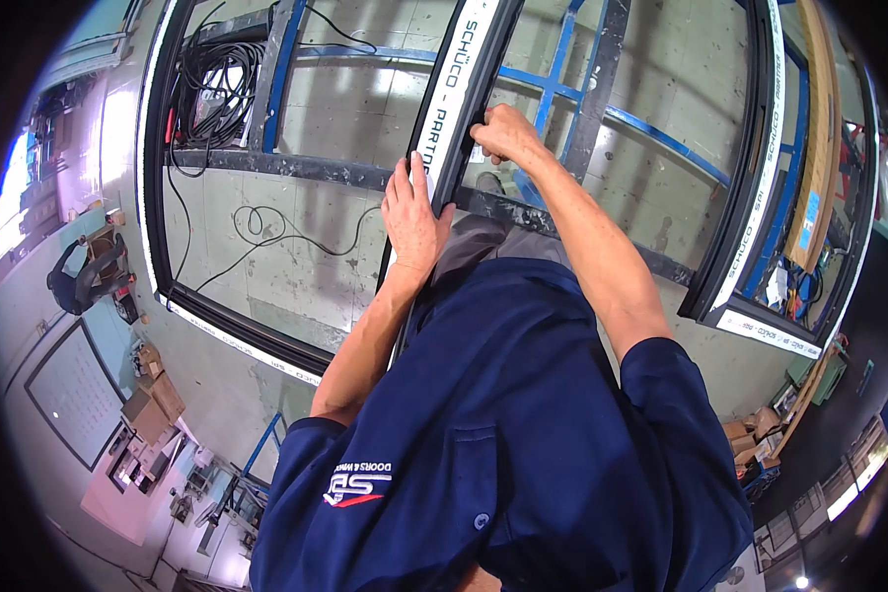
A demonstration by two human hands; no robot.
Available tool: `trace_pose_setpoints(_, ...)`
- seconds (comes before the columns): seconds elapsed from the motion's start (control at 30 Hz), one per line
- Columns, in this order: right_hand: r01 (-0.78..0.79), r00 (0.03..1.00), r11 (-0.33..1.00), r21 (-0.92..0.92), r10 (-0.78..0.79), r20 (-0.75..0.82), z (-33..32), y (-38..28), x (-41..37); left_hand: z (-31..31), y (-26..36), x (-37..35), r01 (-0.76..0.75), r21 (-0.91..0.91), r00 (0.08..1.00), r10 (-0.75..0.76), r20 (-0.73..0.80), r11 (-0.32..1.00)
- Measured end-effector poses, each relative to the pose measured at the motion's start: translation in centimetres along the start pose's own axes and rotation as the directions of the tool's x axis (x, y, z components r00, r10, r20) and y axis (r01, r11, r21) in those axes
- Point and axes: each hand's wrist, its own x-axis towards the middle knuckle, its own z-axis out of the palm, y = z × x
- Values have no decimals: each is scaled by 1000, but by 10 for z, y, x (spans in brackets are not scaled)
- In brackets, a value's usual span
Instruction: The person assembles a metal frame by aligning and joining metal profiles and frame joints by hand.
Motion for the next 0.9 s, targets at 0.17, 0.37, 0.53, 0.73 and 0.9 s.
trace_pose_setpoints(0.17, 45, 996, 998, -42, -48, -81, 2, 5, 3, 1, -1, -2, 12, 31, 1000, -13, 18, 999)
trace_pose_setpoints(0.37, 134, 987, 990, -46, -138, -87, 12, 15, -3, 3, -2, -2, -4, 25, 1000, 4, 16, 1000)
trace_pose_setpoints(0.53, 92, 996, 995, -36, -92, 1, 26, 22, -3, 2, -3, -1, -11, 4, 1000, 11, 23, 1000)
trace_pose_setpoints(0.73, 174, 977, 966, 189, -146, -154, -17, 34, 41, 0, -2, -1, -19, -24, 1000, 20, 16, 1000)
trace_pose_setpoints(0.9, 190, 981, 977, 98, -192, 10, -47, 29, 59, -1, -2, 1, -25, -50, 999, 27, 30, 998)
